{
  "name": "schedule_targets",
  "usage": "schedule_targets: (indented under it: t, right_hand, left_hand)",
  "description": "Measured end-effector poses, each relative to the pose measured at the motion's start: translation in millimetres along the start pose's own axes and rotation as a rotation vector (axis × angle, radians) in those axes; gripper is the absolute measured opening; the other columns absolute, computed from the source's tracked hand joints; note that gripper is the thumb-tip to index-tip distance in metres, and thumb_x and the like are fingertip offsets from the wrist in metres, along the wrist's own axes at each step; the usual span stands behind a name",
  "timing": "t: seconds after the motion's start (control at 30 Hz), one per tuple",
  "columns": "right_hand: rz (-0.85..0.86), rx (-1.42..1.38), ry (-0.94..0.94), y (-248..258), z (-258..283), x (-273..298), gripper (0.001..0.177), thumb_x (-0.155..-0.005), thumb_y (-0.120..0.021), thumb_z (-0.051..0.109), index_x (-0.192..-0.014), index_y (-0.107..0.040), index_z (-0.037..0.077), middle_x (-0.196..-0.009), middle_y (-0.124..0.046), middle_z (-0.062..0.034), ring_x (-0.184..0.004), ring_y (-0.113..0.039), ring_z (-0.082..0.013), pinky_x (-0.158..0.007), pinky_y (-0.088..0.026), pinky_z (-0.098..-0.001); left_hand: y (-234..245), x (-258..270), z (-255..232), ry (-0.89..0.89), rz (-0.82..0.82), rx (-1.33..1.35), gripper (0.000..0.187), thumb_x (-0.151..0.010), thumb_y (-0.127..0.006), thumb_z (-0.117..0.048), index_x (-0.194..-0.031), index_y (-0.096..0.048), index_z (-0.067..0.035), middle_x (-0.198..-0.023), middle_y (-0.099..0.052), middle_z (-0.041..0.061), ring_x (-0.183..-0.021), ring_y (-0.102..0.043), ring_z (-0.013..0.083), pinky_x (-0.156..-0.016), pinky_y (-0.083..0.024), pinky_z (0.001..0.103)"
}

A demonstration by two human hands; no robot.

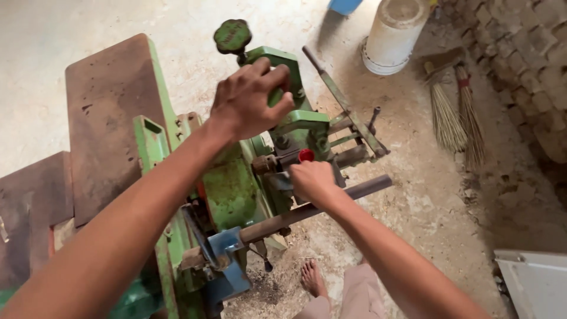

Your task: Applying lubricant and cleaning a woodworking machine with a brush and scraper.

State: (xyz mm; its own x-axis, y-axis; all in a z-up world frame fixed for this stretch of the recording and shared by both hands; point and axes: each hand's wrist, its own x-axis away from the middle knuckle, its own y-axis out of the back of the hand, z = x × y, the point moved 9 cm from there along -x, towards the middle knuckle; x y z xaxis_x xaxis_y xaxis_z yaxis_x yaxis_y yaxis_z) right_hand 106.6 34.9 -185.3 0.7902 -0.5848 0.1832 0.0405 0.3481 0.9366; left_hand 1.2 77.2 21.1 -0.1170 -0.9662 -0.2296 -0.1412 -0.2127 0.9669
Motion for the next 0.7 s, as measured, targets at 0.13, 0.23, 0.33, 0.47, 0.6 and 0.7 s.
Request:
schedule_targets:
  t: [0.13,0.23,0.33,0.47,0.6,0.7]
  right_hand:
    - [0.066,-0.002,0.049,-19.6,11.9,-23.7,0.007,-0.073,-0.071,0.014,-0.077,-0.074,0.008,-0.082,-0.074,-0.0141,-0.077,-0.074,-0.0329,-0.062,-0.056,-0.0459]
    - [0.13,-0.033,0.112,-3.4,22.9,-22.7,0.011,-0.083,-0.065,0.011,-0.08,-0.076,0.009,-0.082,-0.074,-0.0147,-0.077,-0.074,-0.032,-0.066,-0.057,-0.0449]
    - [0.363,-0.144,-0.062,1.8,0.4,7.8,0.013,-0.086,-0.064,0.009,-0.092,-0.075,0.014,-0.082,-0.075,-0.0105,-0.074,-0.075,-0.0266,-0.066,-0.058,-0.0443]
    - [-0.016,-0.63,0.087,34.2,-15.7,30.0,0.019,-0.097,-0.064,0.022,-0.105,-0.074,0.009,-0.084,-0.076,-0.0121,-0.074,-0.072,-0.0266,-0.064,-0.054,-0.0419]
    - [0.134,-1.262,-0.41,31.4,-21.9,77.0,0.033,-0.103,-0.059,0.028,-0.131,-0.065,0.012,-0.082,-0.068,-0.0205,-0.063,-0.059,-0.0234,-0.059,-0.049,-0.045]
    - [0.019,-1.0,-0.457,34.0,-18.8,75.7,0.04,-0.101,-0.056,0.03,-0.132,-0.063,0.006,-0.088,-0.076,-0.0131,-0.066,-0.07,-0.0222,-0.062,-0.058,-0.0391]
  left_hand:
    - [1.9,1.9,-0.5,0.02,0.041,-0.014,0.035,-0.095,-0.052,-0.044,-0.109,-0.062,-0.014,-0.086,-0.052,0.006,-0.065,-0.049,0.0176,-0.046,-0.042,0.036]
    - [5.4,1.5,2.1,0.015,0.019,0.003,0.037,-0.095,-0.052,-0.045,-0.112,-0.062,-0.014,-0.09,-0.053,0.008,-0.068,-0.052,0.0171,-0.049,-0.045,0.036]
    - [6.8,5.7,-1.4,-0.034,0.065,-0.058,0.045,-0.096,-0.05,-0.051,-0.118,-0.06,-0.012,-0.096,-0.056,0.013,-0.071,-0.054,0.0213,-0.049,-0.048,0.04]
    - [41.4,5.8,-39.1,-0.705,-0.04,-0.219,0.059,-0.093,-0.048,-0.059,-0.125,-0.057,-0.01,-0.107,-0.059,0.02,-0.08,-0.058,0.0257,-0.053,-0.055,0.037]
    - [-3.3,11.3,-17.3,-0.93,0.141,-0.491,0.036,-0.104,-0.053,-0.046,-0.12,-0.057,-0.013,-0.106,-0.061,0.015,-0.082,-0.059,0.021,-0.061,-0.06,0.033]
    - [-8.8,11.4,-2.8,-0.671,0.069,-0.369,0.034,-0.107,-0.054,-0.039,-0.121,-0.06,-0.009,-0.097,-0.059,0.012,-0.083,-0.057,0.0206,-0.059,-0.058,0.032]
